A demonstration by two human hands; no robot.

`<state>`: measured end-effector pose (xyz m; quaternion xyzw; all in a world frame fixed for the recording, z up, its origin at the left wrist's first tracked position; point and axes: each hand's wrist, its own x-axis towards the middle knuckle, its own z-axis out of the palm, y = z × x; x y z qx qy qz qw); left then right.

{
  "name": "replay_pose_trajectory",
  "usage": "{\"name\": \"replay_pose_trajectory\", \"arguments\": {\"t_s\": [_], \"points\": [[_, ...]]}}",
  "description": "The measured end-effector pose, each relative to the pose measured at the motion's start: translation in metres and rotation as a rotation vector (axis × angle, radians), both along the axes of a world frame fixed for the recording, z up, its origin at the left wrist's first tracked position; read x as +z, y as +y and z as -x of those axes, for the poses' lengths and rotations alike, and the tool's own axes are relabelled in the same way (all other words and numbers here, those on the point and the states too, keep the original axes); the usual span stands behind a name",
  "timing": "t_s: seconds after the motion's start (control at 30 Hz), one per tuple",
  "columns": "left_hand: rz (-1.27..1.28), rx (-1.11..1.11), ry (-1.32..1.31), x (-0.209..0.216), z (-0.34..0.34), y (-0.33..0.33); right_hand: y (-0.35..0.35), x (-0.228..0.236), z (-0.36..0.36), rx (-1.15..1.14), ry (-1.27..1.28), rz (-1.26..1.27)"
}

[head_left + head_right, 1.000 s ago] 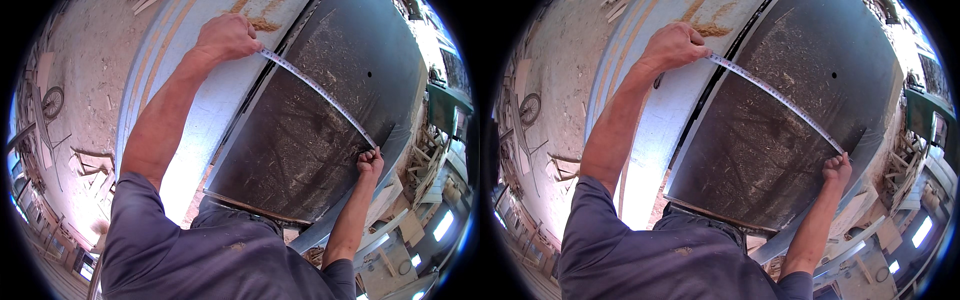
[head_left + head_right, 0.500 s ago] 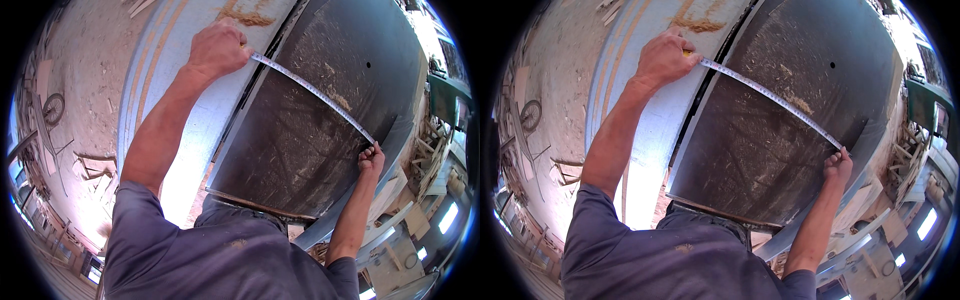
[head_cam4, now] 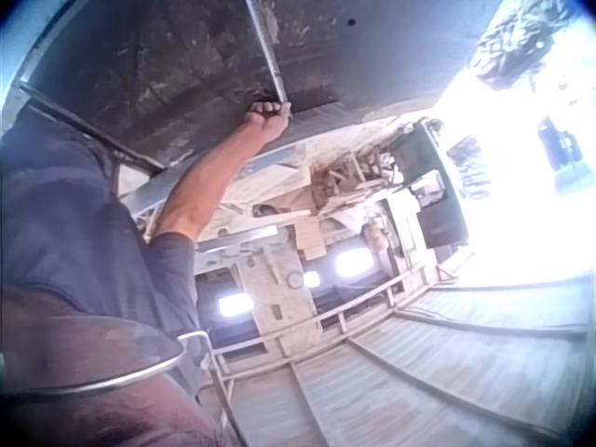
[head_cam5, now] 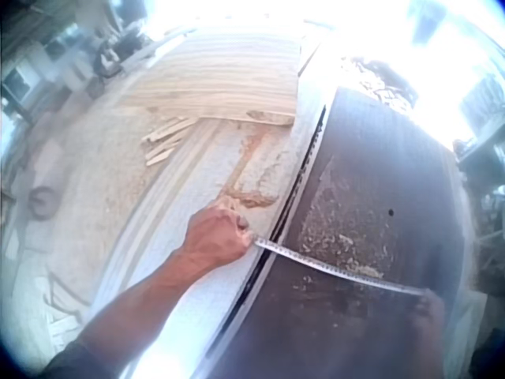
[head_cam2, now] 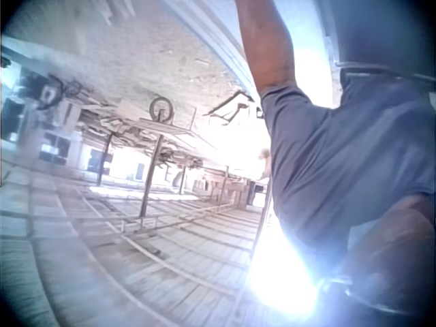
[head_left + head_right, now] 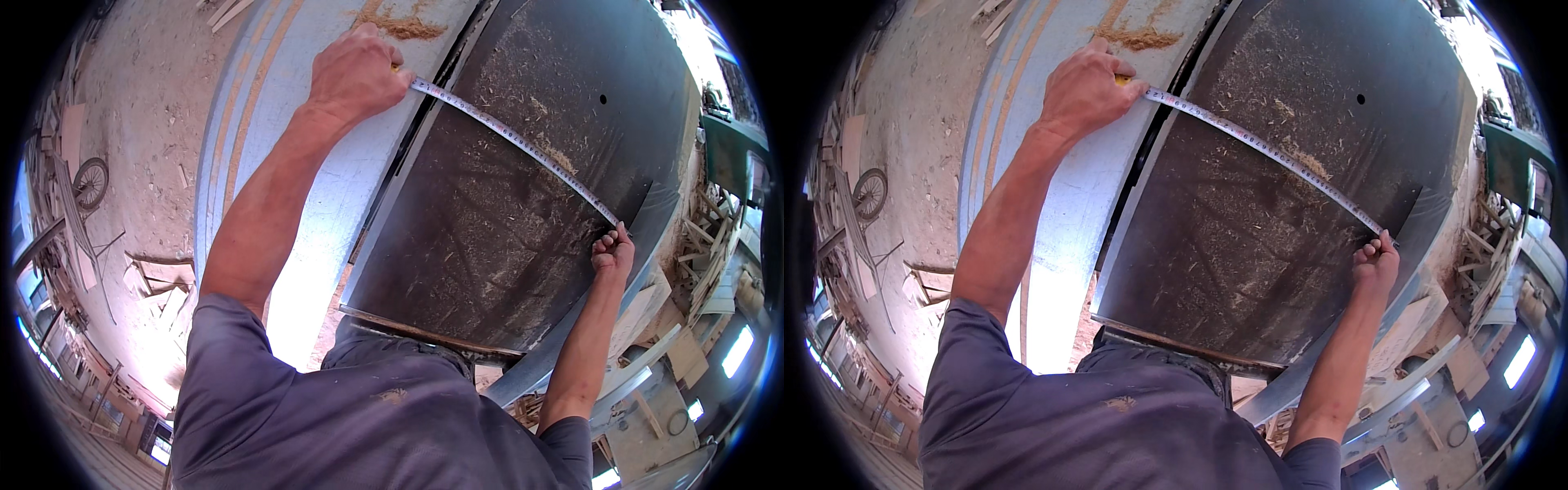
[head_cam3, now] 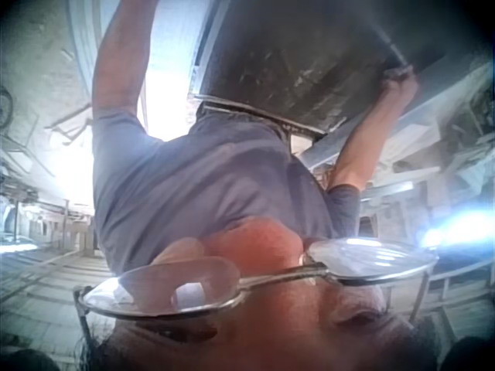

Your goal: The person uses a tape measure to measure a table saw surface and a large wooden board. They adjust the saw fence and repeatedly lift and reposition the board on the saw table.

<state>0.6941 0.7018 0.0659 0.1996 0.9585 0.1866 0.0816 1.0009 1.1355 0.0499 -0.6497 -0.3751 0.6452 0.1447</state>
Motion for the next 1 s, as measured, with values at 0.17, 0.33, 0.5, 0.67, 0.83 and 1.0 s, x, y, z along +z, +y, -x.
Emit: {"name": "replay_pose_trajectory", "arguments": {"t_s": [0.17,0.33,0.5,0.67,0.83,1.0], "points": [[0.019,-0.006,-0.022,0.004,0.002,0.003,0.008,-0.005,-0.002,-0.006,0.004,-0.005],[0.041,-0.005,-0.038,0.005,0.006,0.005,0.008,-0.006,0.002,-0.031,-0.018,-0.009],[0.051,0.005,-0.059,0.006,0.006,0.006,0.011,-0.006,0.0,-0.031,-0.012,0.013],[0.057,0.0,-0.048,0.005,0.006,0.005,0.008,-0.004,0.001,-0.022,0.0,0.006],[0.042,0.02,-0.052,0.005,0.005,0.006,0.005,-0.002,0.003,-0.038,0.005,0.011],[0.047,0.022,-0.051,0.004,0.005,0.007,0.007,-0.003,0.002,-0.051,0.012,0.005]]}}
